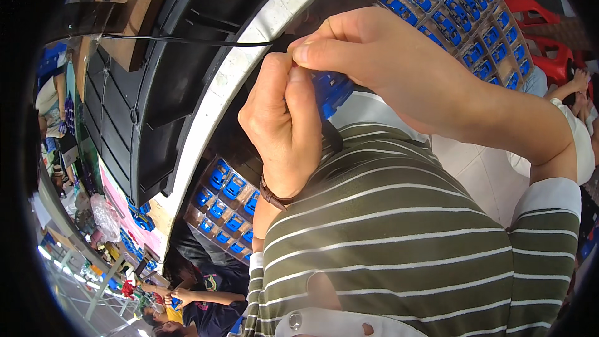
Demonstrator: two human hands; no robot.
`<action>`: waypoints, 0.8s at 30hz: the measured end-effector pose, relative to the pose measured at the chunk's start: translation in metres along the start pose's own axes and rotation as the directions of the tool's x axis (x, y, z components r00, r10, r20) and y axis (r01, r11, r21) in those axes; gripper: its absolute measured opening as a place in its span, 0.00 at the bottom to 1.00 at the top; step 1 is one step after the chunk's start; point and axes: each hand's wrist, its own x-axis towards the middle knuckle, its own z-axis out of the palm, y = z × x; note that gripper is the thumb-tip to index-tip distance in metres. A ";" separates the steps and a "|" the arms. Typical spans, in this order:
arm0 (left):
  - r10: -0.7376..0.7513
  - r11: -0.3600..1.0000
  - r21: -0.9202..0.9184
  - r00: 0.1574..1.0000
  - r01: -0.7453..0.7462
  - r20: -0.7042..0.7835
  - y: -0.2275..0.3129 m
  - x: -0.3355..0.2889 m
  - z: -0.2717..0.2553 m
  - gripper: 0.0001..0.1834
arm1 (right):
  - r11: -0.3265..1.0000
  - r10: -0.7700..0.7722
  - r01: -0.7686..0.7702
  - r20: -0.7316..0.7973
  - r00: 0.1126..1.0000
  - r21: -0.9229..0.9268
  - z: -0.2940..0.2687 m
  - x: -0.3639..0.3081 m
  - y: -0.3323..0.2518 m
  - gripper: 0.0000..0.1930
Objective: The person is assembling small blue plastic toy cars by attaching components and using a specialized assembly tool.
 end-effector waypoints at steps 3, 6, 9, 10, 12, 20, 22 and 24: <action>0.007 1.000 -0.022 1.000 -0.007 0.001 0.001 0.000 0.000 0.03 | 0.998 0.062 -0.062 -0.010 0.998 0.012 -0.002 0.000 0.000 0.11; 0.000 1.000 0.010 0.999 0.000 0.040 0.002 0.001 -0.003 0.05 | 0.996 0.080 -0.079 -0.029 0.996 0.037 -0.001 0.001 0.000 0.10; 0.029 0.998 0.059 0.998 -0.032 0.055 0.002 0.002 -0.003 0.06 | 0.996 0.079 -0.078 -0.027 0.997 0.039 -0.002 0.001 0.002 0.09; 0.021 0.997 0.073 0.998 -0.026 0.066 0.004 0.002 -0.003 0.05 | 0.996 0.079 -0.078 -0.025 0.997 0.033 -0.003 0.001 0.003 0.09; 0.006 0.995 0.103 0.996 -0.016 0.088 0.007 0.002 -0.005 0.03 | 0.996 0.087 -0.087 -0.026 0.996 0.024 -0.003 0.000 0.003 0.10; -0.013 0.999 0.049 1.000 0.012 0.008 0.005 0.001 -0.001 0.06 | 0.999 -0.010 0.010 -0.018 1.000 -0.034 0.004 -0.002 0.000 0.11; -0.003 1.000 0.021 1.000 0.003 0.004 0.005 0.002 -0.002 0.05 | 1.000 0.012 -0.013 -0.021 1.000 -0.010 0.005 -0.002 -0.003 0.10; 0.028 1.000 0.011 1.000 -0.028 0.005 0.004 0.001 -0.002 0.05 | 0.999 0.048 -0.048 -0.018 0.999 0.003 0.003 -0.002 -0.002 0.10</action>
